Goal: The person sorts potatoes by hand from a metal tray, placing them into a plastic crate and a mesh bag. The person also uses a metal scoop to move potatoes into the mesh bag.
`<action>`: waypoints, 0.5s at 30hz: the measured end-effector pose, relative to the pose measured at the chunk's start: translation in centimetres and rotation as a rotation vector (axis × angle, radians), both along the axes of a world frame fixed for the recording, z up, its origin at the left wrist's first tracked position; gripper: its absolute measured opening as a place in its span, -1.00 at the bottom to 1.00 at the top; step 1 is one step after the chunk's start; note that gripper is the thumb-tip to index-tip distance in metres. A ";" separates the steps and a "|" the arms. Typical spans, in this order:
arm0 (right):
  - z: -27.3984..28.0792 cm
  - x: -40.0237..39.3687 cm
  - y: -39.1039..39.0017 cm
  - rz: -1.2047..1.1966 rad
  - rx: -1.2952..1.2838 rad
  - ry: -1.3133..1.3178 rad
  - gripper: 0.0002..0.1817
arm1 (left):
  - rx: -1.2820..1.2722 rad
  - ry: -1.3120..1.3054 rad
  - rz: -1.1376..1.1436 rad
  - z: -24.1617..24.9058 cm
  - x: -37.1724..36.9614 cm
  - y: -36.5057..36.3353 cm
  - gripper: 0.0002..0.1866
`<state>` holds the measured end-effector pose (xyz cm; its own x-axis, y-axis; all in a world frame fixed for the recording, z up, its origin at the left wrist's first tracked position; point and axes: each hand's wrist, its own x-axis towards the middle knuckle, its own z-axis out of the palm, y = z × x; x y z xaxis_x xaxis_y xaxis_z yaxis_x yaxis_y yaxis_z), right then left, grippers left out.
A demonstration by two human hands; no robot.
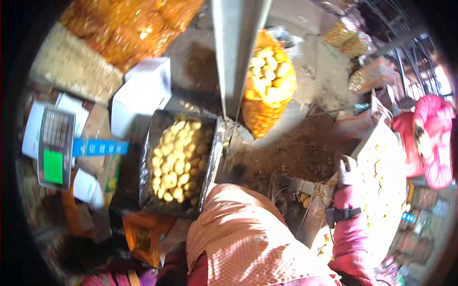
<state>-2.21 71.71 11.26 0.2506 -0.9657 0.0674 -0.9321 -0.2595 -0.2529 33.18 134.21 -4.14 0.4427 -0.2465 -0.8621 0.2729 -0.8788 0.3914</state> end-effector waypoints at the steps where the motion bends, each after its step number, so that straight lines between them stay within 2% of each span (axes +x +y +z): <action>1: -0.3 -0.2 0.0 0.039 -0.045 0.007 -0.74 | -0.004 -0.001 -0.020 0.6 1.4 -0.5 -0.71; 3: -1.7 -0.7 -0.1 0.048 -0.129 -0.032 -0.78 | -0.027 -0.048 -0.139 1.9 4.5 -1.9 -0.72; 4: -1.6 -0.4 0.0 0.015 -0.114 -0.047 -0.78 | -0.125 -0.162 -0.370 2.1 6.1 -3.5 -0.73; 6: -0.9 0.2 0.4 -0.019 -0.115 -0.050 -0.78 | -0.518 -0.662 -1.009 2.5 9.5 -9.4 -0.74; 7: -0.7 0.2 0.5 -0.017 -0.132 -0.031 -0.78 | -0.685 -0.704 -1.048 3.2 10.6 -13.5 -0.74; 8: -1.2 -0.3 0.4 0.010 -0.165 -0.008 -0.77 | -0.727 -0.283 -0.770 4.1 10.2 -19.0 -0.77; 9: -0.4 0.3 0.6 -0.060 -0.101 -0.032 -0.77 | -0.795 0.217 -0.247 5.0 9.9 -24.4 -0.78; 10: -0.4 0.4 0.6 -0.097 -0.072 -0.054 -0.76 | -0.765 0.481 0.187 5.9 9.5 -29.9 -0.78; 11: -0.5 0.4 0.6 -0.131 -0.039 -0.074 -0.75 | -0.781 0.124 0.097 9.3 6.0 -36.4 -0.77; 13: -0.9 0.3 0.7 -0.121 -0.105 -0.124 -0.77 | -0.809 0.130 -0.065 7.6 4.3 -44.5 -0.59; 15: 0.2 0.8 0.9 -0.129 -0.111 -0.150 -0.77 | -0.598 0.335 0.047 7.7 1.7 -51.4 -0.36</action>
